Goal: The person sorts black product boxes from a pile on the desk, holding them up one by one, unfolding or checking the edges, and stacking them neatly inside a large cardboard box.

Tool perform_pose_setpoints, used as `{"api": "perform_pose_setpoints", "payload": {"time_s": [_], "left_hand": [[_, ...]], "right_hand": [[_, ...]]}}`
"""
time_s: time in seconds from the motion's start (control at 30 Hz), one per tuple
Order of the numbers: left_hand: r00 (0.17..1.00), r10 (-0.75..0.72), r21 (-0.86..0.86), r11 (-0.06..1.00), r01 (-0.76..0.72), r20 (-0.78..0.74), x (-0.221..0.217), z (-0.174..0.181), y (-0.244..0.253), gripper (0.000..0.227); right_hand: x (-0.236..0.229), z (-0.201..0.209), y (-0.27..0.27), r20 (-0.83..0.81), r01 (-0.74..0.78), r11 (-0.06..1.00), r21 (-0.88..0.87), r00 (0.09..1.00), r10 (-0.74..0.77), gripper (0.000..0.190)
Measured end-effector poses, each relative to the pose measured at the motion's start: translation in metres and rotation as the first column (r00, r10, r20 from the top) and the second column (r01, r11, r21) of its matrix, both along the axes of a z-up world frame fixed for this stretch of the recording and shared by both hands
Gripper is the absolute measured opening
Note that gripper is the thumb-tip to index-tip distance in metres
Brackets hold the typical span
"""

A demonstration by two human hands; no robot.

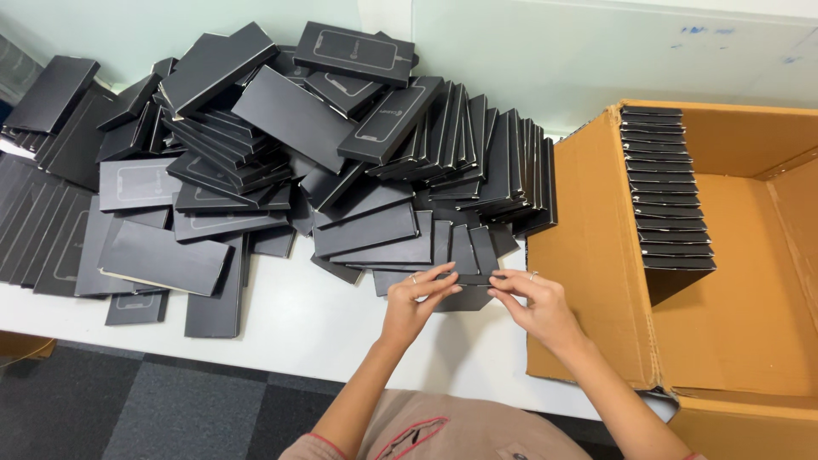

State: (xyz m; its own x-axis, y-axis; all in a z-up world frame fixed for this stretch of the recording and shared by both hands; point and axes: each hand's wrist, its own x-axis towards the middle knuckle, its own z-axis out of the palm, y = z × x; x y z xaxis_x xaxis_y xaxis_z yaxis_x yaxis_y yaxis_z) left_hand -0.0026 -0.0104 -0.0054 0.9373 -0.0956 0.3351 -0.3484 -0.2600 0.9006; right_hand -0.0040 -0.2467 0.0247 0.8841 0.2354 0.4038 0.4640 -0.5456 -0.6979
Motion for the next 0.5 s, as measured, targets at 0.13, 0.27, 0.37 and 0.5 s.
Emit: {"api": "perform_pose_setpoints", "payload": {"time_s": [0.13,0.27,0.37,0.5], "left_hand": [[0.997,0.012,-0.011,1.0,-0.013,-0.075,-0.009,0.018,-0.008,0.026],[0.989,0.069,-0.07,0.996,-0.06,0.133,-0.011,0.047,-0.025,0.047],[0.982,0.022,-0.13,0.991,0.002,0.188,-0.006,0.065,-0.039,0.045],[0.988,-0.071,-0.176,0.98,0.094,0.134,0.002,0.074,-0.055,0.038]], "right_hand": [[-0.011,0.009,-0.006,-0.107,0.047,0.993,0.106,0.994,-0.036,0.016],[-0.021,0.034,-0.019,-0.072,0.084,0.987,0.138,0.995,-0.074,0.018],[-0.03,0.065,-0.038,-0.128,0.134,0.975,0.175,0.985,-0.112,0.018],[-0.043,0.098,-0.08,-0.023,0.202,0.951,0.234,0.979,-0.202,0.018]]}}
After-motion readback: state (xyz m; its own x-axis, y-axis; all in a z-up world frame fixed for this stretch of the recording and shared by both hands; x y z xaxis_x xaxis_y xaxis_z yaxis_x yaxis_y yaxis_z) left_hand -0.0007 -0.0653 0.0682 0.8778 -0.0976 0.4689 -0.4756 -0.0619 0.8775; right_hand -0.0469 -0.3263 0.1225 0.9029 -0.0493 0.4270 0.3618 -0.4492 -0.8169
